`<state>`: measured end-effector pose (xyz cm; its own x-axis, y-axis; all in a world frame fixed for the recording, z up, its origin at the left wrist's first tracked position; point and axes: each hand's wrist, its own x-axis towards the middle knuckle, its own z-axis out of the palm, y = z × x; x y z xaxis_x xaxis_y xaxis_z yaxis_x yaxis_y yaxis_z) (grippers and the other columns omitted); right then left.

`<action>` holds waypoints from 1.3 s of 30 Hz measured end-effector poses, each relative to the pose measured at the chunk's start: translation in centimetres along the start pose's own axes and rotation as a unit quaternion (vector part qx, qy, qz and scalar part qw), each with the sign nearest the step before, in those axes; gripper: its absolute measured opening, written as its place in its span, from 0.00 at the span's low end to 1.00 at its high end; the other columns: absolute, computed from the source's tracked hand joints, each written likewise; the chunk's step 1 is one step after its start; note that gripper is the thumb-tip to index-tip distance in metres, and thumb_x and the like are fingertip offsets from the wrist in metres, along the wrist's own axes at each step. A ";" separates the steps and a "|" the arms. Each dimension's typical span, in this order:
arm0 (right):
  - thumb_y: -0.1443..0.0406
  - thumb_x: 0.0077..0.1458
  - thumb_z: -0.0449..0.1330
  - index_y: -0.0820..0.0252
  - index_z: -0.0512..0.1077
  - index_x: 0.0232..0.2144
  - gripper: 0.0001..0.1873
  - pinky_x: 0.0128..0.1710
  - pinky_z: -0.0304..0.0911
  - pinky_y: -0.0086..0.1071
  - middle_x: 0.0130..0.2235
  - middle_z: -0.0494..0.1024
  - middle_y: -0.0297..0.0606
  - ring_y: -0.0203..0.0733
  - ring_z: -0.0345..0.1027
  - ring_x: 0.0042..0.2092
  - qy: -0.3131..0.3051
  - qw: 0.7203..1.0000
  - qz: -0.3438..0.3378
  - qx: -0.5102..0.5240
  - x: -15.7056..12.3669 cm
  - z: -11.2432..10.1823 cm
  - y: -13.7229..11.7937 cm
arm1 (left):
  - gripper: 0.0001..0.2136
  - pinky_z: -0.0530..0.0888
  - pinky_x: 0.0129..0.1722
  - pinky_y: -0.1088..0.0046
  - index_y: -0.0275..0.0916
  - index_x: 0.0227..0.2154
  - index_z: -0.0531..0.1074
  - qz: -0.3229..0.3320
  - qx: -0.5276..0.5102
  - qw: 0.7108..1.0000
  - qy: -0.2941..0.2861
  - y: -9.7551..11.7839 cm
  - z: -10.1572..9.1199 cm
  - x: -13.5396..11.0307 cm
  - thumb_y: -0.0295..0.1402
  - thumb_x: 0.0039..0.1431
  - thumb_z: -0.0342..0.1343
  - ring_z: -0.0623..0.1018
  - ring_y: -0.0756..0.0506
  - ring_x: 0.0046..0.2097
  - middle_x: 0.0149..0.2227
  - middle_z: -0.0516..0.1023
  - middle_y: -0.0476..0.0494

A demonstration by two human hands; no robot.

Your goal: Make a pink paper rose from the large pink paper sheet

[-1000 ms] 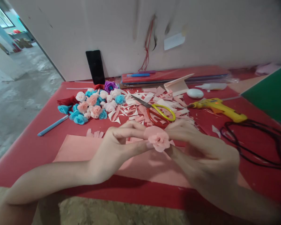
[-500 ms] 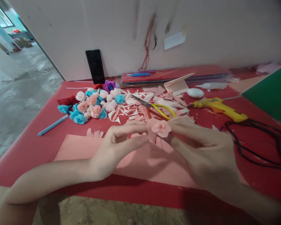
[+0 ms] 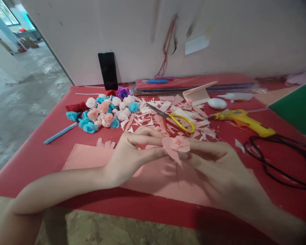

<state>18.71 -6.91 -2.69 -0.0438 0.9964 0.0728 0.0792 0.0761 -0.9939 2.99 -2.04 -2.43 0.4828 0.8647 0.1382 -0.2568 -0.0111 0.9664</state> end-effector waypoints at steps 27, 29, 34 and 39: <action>0.68 0.35 0.65 0.48 0.73 0.23 0.09 0.24 0.68 0.29 0.22 0.73 0.26 0.37 0.67 0.24 0.134 0.981 -0.107 -0.088 -0.5 1.8 0.3 | 0.05 0.66 0.35 0.70 0.40 0.20 0.72 0.160 0.142 0.977 0.019 -0.8 0.0 -0.3 0.24 0.44 0.60 0.69 0.50 0.31 0.23 0.71 0.51; 0.69 0.38 0.63 0.47 0.72 0.23 0.09 0.24 0.68 0.28 0.23 0.74 0.24 0.36 0.67 0.24 0.144 0.975 -0.131 -0.109 -0.5 1.9 0.3 | 0.06 0.66 0.34 0.71 0.40 0.19 0.71 0.162 0.145 0.976 0.015 -0.7 0.0 -0.3 0.23 0.45 0.59 0.69 0.51 0.29 0.22 0.70 0.51; 0.72 0.42 0.60 0.44 0.73 0.25 0.14 0.29 0.71 0.27 0.26 0.77 0.22 0.37 0.71 0.28 0.121 0.976 -0.148 -0.107 -0.4 1.6 0.1 | 0.07 0.65 0.35 0.71 0.39 0.19 0.70 0.180 0.146 0.973 0.010 -0.6 -0.1 -0.3 0.22 0.44 0.59 0.68 0.51 0.29 0.23 0.70 0.51; 0.71 0.42 0.59 0.44 0.73 0.22 0.12 0.25 0.70 0.27 0.23 0.76 0.23 0.37 0.69 0.25 0.121 0.978 -0.140 -0.101 -0.6 1.6 -0.1 | 0.07 0.65 0.34 0.71 0.39 0.18 0.71 0.172 0.128 0.977 0.013 -0.6 0.1 -0.3 0.22 0.44 0.60 0.68 0.52 0.29 0.23 0.69 0.51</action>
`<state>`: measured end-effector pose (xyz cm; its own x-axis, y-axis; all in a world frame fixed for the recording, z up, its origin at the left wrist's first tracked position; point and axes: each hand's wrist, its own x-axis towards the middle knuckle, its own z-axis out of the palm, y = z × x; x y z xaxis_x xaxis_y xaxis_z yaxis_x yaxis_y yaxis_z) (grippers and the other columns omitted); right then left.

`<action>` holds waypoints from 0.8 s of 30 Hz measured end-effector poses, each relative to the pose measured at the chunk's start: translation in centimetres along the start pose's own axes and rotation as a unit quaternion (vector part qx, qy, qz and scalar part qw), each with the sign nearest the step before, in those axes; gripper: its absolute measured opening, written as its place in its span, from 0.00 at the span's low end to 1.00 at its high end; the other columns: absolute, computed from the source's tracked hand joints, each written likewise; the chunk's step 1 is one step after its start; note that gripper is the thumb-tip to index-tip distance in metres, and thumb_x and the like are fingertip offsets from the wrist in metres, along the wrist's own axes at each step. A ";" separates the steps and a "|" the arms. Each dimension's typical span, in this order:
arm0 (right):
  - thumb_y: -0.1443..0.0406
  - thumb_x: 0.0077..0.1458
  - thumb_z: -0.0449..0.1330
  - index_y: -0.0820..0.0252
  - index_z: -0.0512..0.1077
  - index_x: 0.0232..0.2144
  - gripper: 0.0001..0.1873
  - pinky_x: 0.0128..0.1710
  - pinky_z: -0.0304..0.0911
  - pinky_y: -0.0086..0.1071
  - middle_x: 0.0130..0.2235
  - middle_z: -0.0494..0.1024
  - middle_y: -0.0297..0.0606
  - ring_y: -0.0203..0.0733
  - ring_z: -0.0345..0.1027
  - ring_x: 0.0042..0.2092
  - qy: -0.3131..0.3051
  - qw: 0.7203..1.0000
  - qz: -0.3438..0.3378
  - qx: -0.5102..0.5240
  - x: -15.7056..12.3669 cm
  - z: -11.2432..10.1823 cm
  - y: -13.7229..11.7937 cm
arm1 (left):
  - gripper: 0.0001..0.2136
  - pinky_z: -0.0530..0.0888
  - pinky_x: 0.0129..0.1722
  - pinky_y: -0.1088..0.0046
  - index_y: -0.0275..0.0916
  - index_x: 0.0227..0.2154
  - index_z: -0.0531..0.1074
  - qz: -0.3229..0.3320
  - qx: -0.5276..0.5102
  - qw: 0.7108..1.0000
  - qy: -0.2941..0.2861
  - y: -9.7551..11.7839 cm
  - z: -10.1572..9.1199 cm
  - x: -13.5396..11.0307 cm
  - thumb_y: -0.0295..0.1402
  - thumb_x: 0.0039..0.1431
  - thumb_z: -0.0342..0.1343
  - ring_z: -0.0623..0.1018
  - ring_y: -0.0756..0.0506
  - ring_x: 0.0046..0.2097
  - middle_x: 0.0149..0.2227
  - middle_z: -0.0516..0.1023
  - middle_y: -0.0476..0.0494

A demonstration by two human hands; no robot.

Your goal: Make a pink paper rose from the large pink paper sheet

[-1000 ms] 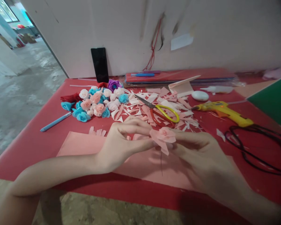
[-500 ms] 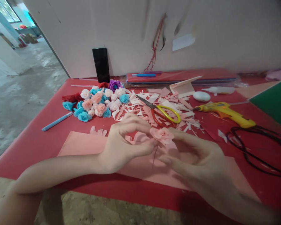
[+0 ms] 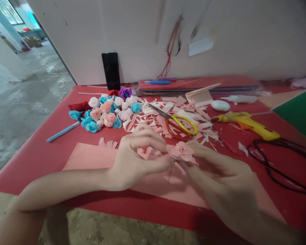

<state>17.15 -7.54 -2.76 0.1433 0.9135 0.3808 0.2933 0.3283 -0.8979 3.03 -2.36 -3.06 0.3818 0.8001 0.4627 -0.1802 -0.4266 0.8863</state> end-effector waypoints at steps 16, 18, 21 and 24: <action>0.62 0.37 0.67 0.51 0.78 0.20 0.02 0.18 0.64 0.23 0.23 0.78 0.34 0.36 0.70 0.23 -0.134 0.930 0.287 0.186 1.5 -1.7 0.4 | 0.06 0.66 0.39 0.71 0.38 0.21 0.70 -0.038 0.010 0.999 -0.023 -0.6 -1.1 1.5 0.31 0.50 0.58 0.70 0.50 0.32 0.25 0.72 0.49; 0.63 0.36 0.68 0.54 0.78 0.19 0.03 0.18 0.62 0.21 0.22 0.77 0.35 0.33 0.69 0.22 -0.171 0.909 0.324 0.200 2.0 -2.1 0.6 | 0.06 0.67 0.37 0.72 0.38 0.22 0.69 -0.016 0.012 1.000 -0.022 -0.8 -1.7 2.1 0.31 0.52 0.56 0.70 0.50 0.33 0.26 0.72 0.49; 0.65 0.34 0.69 0.54 0.78 0.19 0.04 0.21 0.63 0.22 0.21 0.76 0.33 0.32 0.67 0.23 -0.204 0.877 0.369 0.230 2.5 -2.3 0.7 | 0.02 0.68 0.39 0.70 0.38 0.27 0.69 0.092 0.069 0.989 -0.093 -0.4 -2.6 3.1 0.30 0.53 0.54 0.71 0.49 0.34 0.28 0.72 0.48; 0.65 0.33 0.69 0.55 0.79 0.22 0.06 0.28 0.65 0.24 0.22 0.76 0.33 0.32 0.68 0.25 -0.212 0.857 0.397 0.253 2.5 -2.1 1.0 | 0.05 0.66 0.44 0.64 0.40 0.32 0.71 0.240 0.235 0.922 -0.194 0.5 -3.4 3.7 0.28 0.52 0.53 0.70 0.47 0.38 0.33 0.74 0.45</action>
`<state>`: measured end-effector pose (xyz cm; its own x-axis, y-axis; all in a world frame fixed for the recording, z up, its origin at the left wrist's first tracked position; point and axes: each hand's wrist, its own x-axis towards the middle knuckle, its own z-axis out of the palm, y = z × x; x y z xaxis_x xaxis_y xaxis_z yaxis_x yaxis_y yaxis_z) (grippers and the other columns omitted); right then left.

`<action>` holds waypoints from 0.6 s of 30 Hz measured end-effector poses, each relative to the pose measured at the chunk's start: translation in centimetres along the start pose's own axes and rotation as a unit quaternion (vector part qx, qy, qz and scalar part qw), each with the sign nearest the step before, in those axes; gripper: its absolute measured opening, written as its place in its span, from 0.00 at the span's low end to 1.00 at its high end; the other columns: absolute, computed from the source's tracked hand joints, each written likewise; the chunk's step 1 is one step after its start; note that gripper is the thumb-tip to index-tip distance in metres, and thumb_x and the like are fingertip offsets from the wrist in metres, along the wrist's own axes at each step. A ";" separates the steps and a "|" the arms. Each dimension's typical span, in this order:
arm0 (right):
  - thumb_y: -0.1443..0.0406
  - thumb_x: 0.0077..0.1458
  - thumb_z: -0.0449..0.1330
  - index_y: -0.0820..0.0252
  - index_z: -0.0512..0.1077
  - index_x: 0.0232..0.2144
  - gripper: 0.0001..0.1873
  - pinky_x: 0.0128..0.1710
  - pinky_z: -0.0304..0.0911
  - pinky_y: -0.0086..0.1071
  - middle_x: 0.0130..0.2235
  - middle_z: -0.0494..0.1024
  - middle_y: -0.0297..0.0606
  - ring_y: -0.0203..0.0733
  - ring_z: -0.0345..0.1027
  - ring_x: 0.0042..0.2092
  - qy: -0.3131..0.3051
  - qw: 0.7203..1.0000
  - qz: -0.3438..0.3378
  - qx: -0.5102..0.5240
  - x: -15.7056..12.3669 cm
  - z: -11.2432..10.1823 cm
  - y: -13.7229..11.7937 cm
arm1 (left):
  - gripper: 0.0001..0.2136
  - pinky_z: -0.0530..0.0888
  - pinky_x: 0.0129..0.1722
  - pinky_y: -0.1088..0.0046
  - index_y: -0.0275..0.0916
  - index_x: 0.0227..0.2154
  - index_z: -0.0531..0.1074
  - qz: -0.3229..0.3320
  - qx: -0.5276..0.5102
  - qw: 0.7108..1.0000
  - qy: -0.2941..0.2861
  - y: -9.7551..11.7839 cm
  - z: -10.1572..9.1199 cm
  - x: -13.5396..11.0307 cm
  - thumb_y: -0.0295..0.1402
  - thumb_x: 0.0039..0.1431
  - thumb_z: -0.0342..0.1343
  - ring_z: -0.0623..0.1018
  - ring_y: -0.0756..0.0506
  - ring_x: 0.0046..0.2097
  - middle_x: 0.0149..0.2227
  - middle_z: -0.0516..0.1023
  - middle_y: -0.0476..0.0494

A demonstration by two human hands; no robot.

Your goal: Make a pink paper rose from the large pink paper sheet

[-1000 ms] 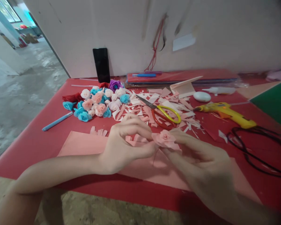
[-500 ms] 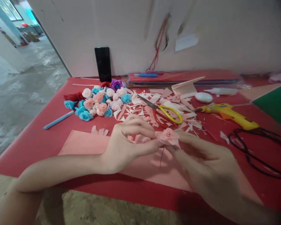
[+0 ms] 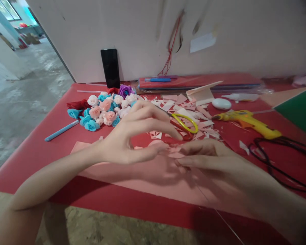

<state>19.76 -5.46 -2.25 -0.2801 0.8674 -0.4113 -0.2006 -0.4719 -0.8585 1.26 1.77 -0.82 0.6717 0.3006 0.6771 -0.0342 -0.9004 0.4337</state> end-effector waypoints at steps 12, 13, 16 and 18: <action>0.72 0.40 0.64 0.59 0.77 0.21 0.04 0.24 0.63 0.19 0.22 0.76 0.32 0.29 0.67 0.24 -0.057 0.997 0.007 0.046 0.0 0.2 1.2 | 0.06 0.56 0.55 0.47 0.41 0.26 0.70 0.113 0.175 0.974 -0.090 1.2 -0.4 0.4 0.28 0.53 0.49 0.70 0.48 0.44 0.36 0.70 0.53; 0.72 0.41 0.64 0.59 0.77 0.21 0.04 0.24 0.63 0.19 0.23 0.76 0.33 0.29 0.68 0.25 -0.058 0.997 0.013 0.052 0.0 0.2 1.3 | 0.05 0.56 0.55 0.47 0.40 0.25 0.69 0.124 0.192 0.969 -0.091 1.2 -0.4 0.5 0.28 0.52 0.49 0.70 0.47 0.44 0.36 0.71 0.52; 0.71 0.40 0.64 0.60 0.77 0.20 0.03 0.25 0.63 0.19 0.23 0.77 0.33 0.29 0.68 0.26 -0.069 0.994 0.017 0.079 0.0 0.4 1.4 | 0.05 0.56 0.55 0.48 0.42 0.26 0.69 0.142 0.230 0.958 -0.098 1.3 -0.5 0.5 0.27 0.51 0.50 0.70 0.47 0.45 0.35 0.71 0.52; 0.72 0.40 0.64 0.60 0.76 0.19 0.04 0.24 0.63 0.18 0.21 0.75 0.32 0.28 0.67 0.25 -0.073 0.993 0.019 0.093 0.0 0.5 1.4 | 0.06 0.58 0.56 0.50 0.43 0.27 0.69 0.132 0.235 0.957 -0.102 1.4 -0.6 0.4 0.26 0.51 0.49 0.69 0.48 0.46 0.36 0.71 0.54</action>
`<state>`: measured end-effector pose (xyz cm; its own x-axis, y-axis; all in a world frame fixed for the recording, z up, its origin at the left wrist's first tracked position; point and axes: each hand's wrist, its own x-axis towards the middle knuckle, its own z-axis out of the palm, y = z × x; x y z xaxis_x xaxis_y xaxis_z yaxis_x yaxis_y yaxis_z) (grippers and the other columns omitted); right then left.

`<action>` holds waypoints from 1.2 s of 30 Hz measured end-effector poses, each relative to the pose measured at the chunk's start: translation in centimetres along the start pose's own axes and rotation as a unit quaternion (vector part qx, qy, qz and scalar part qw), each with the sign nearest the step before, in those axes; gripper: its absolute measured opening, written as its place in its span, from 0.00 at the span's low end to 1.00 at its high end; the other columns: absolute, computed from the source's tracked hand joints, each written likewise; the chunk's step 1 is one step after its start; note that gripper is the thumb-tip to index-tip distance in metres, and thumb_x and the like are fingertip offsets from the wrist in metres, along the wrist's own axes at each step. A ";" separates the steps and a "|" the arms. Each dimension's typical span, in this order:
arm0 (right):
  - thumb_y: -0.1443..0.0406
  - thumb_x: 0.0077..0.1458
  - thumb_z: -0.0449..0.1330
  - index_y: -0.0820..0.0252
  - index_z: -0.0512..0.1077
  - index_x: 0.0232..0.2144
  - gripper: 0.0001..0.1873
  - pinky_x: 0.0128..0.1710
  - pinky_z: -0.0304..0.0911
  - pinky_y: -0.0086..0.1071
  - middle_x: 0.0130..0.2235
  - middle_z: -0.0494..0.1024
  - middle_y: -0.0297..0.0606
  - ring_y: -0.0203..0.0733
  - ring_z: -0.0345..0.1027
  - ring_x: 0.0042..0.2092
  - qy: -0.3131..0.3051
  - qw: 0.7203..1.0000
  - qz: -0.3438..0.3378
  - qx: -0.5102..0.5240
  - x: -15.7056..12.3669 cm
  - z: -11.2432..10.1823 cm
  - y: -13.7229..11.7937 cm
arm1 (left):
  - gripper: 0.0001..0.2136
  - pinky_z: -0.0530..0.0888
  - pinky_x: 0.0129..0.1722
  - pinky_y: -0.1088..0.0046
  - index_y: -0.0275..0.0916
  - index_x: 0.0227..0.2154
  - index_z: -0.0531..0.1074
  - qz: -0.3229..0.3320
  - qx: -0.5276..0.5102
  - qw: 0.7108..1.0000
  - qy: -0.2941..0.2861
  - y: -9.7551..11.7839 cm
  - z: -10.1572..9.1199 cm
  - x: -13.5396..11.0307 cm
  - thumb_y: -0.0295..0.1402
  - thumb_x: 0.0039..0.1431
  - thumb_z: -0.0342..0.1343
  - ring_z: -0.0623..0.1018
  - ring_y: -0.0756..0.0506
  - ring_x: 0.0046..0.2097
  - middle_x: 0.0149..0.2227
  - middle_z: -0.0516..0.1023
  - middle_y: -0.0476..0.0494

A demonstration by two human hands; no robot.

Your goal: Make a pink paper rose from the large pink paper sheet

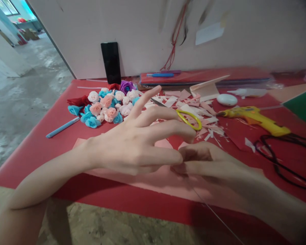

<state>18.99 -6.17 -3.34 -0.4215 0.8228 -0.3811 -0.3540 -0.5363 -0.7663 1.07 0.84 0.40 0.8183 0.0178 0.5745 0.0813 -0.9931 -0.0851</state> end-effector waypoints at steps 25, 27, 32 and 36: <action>0.67 0.46 0.62 0.49 0.76 0.24 0.05 0.29 0.66 0.28 0.27 0.77 0.31 0.38 0.70 0.31 0.101 0.910 -0.277 -0.291 -0.4 0.3 -0.6 | 0.10 0.64 0.49 0.66 0.37 0.36 0.65 -0.197 -0.143 0.970 0.026 0.3 0.2 0.0 0.34 0.51 0.56 0.69 0.46 0.43 0.39 0.72 0.45; 0.71 0.47 0.60 0.50 0.76 0.24 0.09 0.31 0.67 0.28 0.26 0.76 0.30 0.36 0.69 0.30 0.110 0.882 -0.331 -0.318 -0.5 0.7 -0.7 | 0.08 0.65 0.46 0.69 0.36 0.33 0.66 -0.222 -0.216 0.951 0.003 0.5 0.2 0.1 0.32 0.52 0.55 0.68 0.47 0.41 0.36 0.73 0.45; 0.72 0.46 0.59 0.54 0.74 0.21 0.09 0.25 0.65 0.26 0.20 0.73 0.30 0.35 0.66 0.25 0.113 0.831 -0.381 -0.390 -0.7 1.2 -0.8 | 0.03 0.66 0.44 0.70 0.36 0.30 0.66 -0.232 -0.289 0.929 -0.008 0.9 0.5 0.2 0.29 0.53 0.53 0.67 0.48 0.38 0.32 0.73 0.46; 0.74 0.44 0.58 0.55 0.73 0.21 0.10 0.26 0.66 0.26 0.22 0.74 0.31 0.35 0.68 0.26 0.136 0.779 -0.430 -0.435 -0.8 1.4 -0.8 | 0.03 0.66 0.43 0.71 0.34 0.29 0.66 -0.209 -0.307 0.928 0.012 0.9 0.9 0.1 0.26 0.50 0.54 0.67 0.49 0.37 0.32 0.73 0.44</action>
<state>18.43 -6.73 -1.69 -0.1056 0.8806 0.4620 0.3415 0.4684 -0.8148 1.72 0.04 -0.31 0.7744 0.4213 0.4720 0.0432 -0.7795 0.6249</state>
